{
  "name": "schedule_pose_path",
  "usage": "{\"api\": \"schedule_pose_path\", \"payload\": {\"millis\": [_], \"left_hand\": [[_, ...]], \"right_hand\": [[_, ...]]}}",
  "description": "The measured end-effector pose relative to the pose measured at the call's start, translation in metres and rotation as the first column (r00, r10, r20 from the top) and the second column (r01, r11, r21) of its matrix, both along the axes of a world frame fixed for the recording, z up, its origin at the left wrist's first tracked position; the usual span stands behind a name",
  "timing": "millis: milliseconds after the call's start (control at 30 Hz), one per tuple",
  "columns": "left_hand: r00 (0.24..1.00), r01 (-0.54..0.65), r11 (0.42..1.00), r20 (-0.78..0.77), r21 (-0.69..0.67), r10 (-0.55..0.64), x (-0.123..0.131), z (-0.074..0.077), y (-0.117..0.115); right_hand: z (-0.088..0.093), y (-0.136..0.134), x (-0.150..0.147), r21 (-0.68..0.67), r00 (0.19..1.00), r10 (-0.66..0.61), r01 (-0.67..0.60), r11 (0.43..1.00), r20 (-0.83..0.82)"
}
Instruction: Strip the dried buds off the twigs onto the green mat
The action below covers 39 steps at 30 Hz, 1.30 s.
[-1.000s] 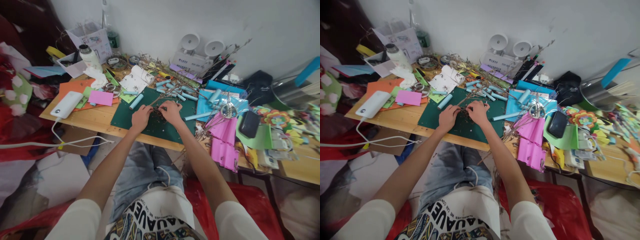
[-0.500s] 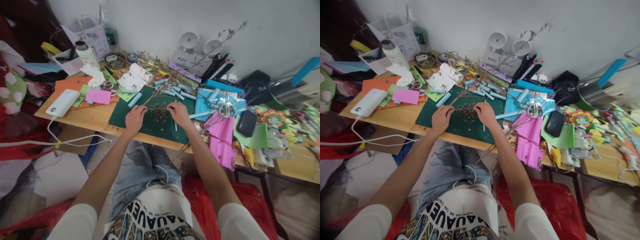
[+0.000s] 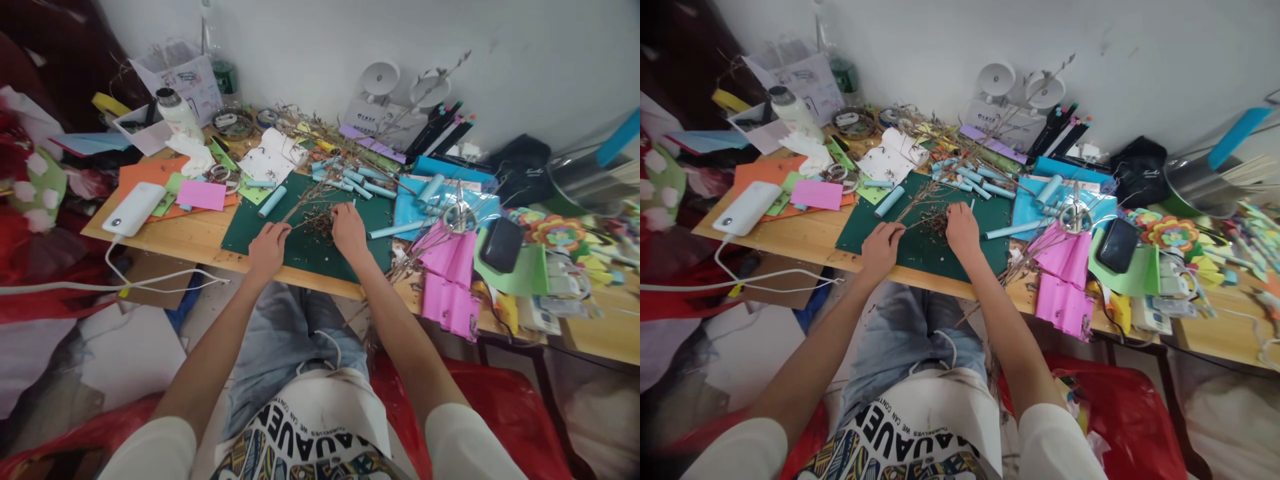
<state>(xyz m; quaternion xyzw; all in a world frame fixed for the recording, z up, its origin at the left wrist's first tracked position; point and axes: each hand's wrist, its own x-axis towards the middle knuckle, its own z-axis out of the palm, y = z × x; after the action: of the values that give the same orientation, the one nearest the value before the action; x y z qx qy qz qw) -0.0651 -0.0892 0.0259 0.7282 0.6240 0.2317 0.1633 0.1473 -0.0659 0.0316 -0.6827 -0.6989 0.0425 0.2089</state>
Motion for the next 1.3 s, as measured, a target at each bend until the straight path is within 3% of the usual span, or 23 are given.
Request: {"api": "schedule_pose_path", "payload": {"millis": [100, 167, 200, 267, 333, 367, 467, 600, 700, 800, 933, 967, 1033, 1133, 1200, 1300], "left_hand": [[1.000, -0.020, 1.000, 0.013, -0.001, 0.020, 0.001, 0.000, 0.000], [0.999, -0.027, 1.000, 0.023, 0.001, 0.027, 0.001, 0.001, 0.000], [0.999, -0.028, 1.000, 0.026, 0.003, 0.028, 0.001, 0.001, 0.000], [0.999, -0.032, 0.999, 0.028, 0.005, 0.032, 0.001, 0.000, 0.000], [0.999, -0.037, 0.999, 0.027, 0.006, 0.037, 0.000, -0.001, 0.000], [0.999, -0.038, 0.999, 0.028, 0.007, 0.037, 0.000, -0.001, 0.001], [0.999, -0.027, 0.999, 0.038, 0.027, 0.025, 0.000, -0.003, 0.002], [0.999, -0.015, 0.999, 0.039, 0.050, 0.013, 0.000, -0.004, 0.003], [0.999, -0.007, 0.999, 0.042, 0.045, 0.005, 0.000, -0.004, 0.003], [0.999, -0.006, 0.999, 0.047, 0.035, 0.005, 0.000, -0.004, 0.003], [0.998, -0.015, 0.999, 0.070, 0.050, 0.012, -0.001, -0.006, 0.004], [0.997, -0.015, 0.998, 0.077, 0.062, 0.010, -0.001, -0.007, 0.004], [0.996, -0.020, 0.996, 0.092, 0.084, 0.013, -0.001, -0.008, 0.004], [0.995, -0.031, 0.995, 0.102, 0.090, 0.022, -0.001, -0.010, 0.005], [0.995, -0.031, 0.997, 0.097, 0.077, 0.023, -0.001, -0.010, 0.005], [0.995, -0.033, 0.997, 0.096, 0.072, 0.026, -0.001, -0.010, 0.005]], "right_hand": [[-0.001, 0.004, 0.000, -0.010, 0.977, -0.041, 0.040, 0.999, -0.207], [-0.002, 0.007, 0.001, -0.065, 0.864, -0.081, 0.055, 0.996, -0.497], [-0.002, 0.008, 0.001, -0.106, 0.745, -0.116, 0.062, 0.992, -0.657], [-0.003, 0.008, 0.001, -0.197, 0.420, -0.211, 0.076, 0.977, -0.883], [-0.003, 0.006, 0.000, -0.290, 0.146, -0.303, 0.109, 0.951, -0.942], [-0.003, 0.004, -0.002, -0.330, 0.074, -0.340, 0.122, 0.936, -0.937], [-0.002, -0.003, -0.010, -0.378, 0.056, -0.384, 0.097, 0.921, -0.922], [0.000, -0.007, -0.026, -0.361, 0.056, -0.359, -0.038, 0.932, -0.932], [-0.001, -0.005, -0.033, -0.344, 0.024, -0.343, -0.051, 0.938, -0.939], [-0.004, -0.004, -0.034, -0.326, 0.064, -0.322, -0.054, 0.944, -0.945], [-0.010, -0.004, -0.032, -0.287, 0.188, -0.276, -0.033, 0.957, -0.943], [-0.011, -0.004, -0.031, -0.274, 0.251, -0.264, -0.005, 0.962, -0.931], [-0.012, -0.004, -0.028, -0.208, 0.455, -0.229, 0.096, 0.973, -0.861], [-0.009, -0.005, -0.019, -0.009, 0.767, -0.180, 0.222, 0.975, -0.616], [-0.004, -0.006, -0.012, 0.035, 0.873, -0.182, 0.222, 0.974, -0.453], [0.001, -0.007, -0.002, -0.019, 0.920, -0.219, 0.225, 0.974, -0.326]]}}
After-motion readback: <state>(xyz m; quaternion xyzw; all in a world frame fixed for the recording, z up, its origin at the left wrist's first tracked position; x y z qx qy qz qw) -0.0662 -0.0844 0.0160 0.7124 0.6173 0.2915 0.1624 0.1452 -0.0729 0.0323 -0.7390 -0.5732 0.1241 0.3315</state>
